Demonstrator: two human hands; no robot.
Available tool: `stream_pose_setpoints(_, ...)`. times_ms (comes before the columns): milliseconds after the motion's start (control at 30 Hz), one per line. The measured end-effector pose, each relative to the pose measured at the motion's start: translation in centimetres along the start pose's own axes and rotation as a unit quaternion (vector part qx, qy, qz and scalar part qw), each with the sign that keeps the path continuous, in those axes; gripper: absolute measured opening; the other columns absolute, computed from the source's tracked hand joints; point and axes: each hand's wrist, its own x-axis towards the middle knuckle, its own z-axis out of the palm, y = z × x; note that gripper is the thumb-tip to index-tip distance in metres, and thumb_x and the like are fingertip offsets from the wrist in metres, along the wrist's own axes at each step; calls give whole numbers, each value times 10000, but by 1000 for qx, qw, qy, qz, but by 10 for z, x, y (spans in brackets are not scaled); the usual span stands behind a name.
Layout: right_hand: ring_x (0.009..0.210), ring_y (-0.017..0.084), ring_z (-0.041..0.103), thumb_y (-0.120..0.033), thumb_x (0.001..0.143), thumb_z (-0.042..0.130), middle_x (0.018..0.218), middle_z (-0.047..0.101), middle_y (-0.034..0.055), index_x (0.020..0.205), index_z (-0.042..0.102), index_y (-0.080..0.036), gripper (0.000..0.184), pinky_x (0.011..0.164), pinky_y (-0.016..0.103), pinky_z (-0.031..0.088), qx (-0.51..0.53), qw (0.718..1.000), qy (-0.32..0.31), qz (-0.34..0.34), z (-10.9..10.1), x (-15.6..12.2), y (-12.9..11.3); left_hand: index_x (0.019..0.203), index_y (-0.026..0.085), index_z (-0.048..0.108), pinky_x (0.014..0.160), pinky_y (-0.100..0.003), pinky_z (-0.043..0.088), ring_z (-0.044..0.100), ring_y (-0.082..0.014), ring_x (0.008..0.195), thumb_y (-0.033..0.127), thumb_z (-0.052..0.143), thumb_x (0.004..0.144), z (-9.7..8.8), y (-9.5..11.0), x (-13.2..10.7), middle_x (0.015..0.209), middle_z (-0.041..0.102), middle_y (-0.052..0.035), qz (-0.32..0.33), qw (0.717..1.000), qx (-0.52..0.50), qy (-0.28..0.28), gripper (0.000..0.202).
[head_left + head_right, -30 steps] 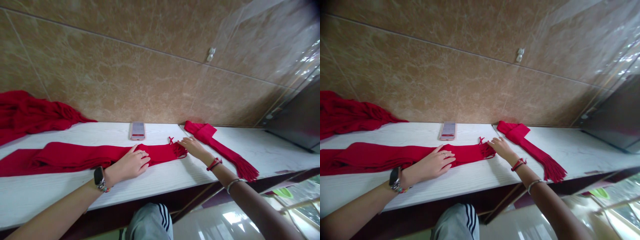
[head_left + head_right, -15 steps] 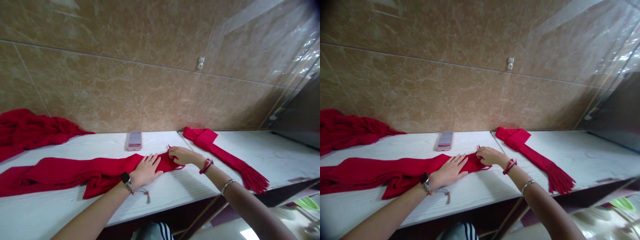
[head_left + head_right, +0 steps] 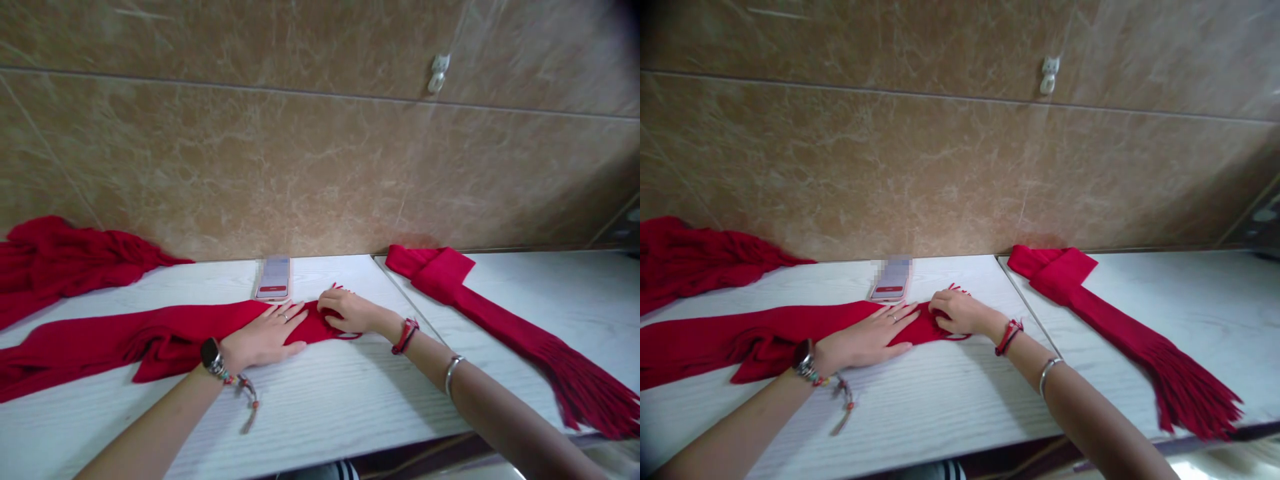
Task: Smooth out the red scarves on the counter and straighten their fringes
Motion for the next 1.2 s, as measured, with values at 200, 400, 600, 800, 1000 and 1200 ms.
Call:
stream_pose_setpoints(200, 713, 152, 522, -101, 700, 454, 805, 595, 65, 813, 586, -149, 180, 692, 267, 404, -51, 994, -83, 55, -5, -13, 18, 1388, 168, 246, 1081, -397, 131, 126, -226, 1347, 500, 229, 908, 2, 4, 0, 1465, 177, -85, 13, 1000, 13, 22, 584)
stream_pose_setpoints(400, 692, 163, 529, -80, 632, 453, 755, 588, 63, 732, 586, -153, 181, 676, 277, 404, -104, 978, -83, 160, -20, -40, 45, 1352, 186, 316, 1067, -397, 163, 202, -218, 1329, 432, 275, 914, 12, 1, 1, 1436, 274, -86, 24, 996, 23, 88, 504)
stream_pose_setpoints(600, 943, 203, 498, -91, 691, 472, 966, 565, 98, 863, 560, -168, 208, 851, 362, 399, -9, 992, 81, 93, -16, -24, 23, 1325, 147, 367, 1059, -406, 180, 247, -236, 1313, 414, 290, 909, 14, 5, 2, 1412, 320, -111, 16, 994, 15, 110, 500)
stream_pose_setpoints(800, 781, 155, 535, -61, 671, 480, 860, 597, 66, 869, 571, -147, 235, 746, 287, 441, 32, 992, 2, 121, 10, 1, 5, 1333, 159, 349, 1059, -399, 177, 236, -224, 1317, 415, 285, 908, 11, 6, 0, 1421, 308, -97, 16, 994, 17, 108, 500)
stream_pose_setpoints(1000, 719, 148, 547, -51, 648, 460, 787, 626, 60, 780, 621, -143, 227, 688, 255, 428, -52, 977, -102, 178, -12, -35, 43, 1353, 161, 319, 1058, -424, 178, 206, -231, 1327, 411, 285, 911, 11, 5, 0, 1435, 267, -100, 9, 996, 17, 89, 509)
stream_pose_setpoints(1200, 754, 161, 546, -58, 661, 440, 793, 607, 62, 743, 608, -162, 214, 716, 292, 435, -70, 975, 36, 206, -29, -51, 48, 1346, 157, 328, 1056, -426, 186, 215, -232, 1325, 412, 303, 908, 12, 5, 2, 1433, 270, -109, 8, 996, 13, 88, 507)
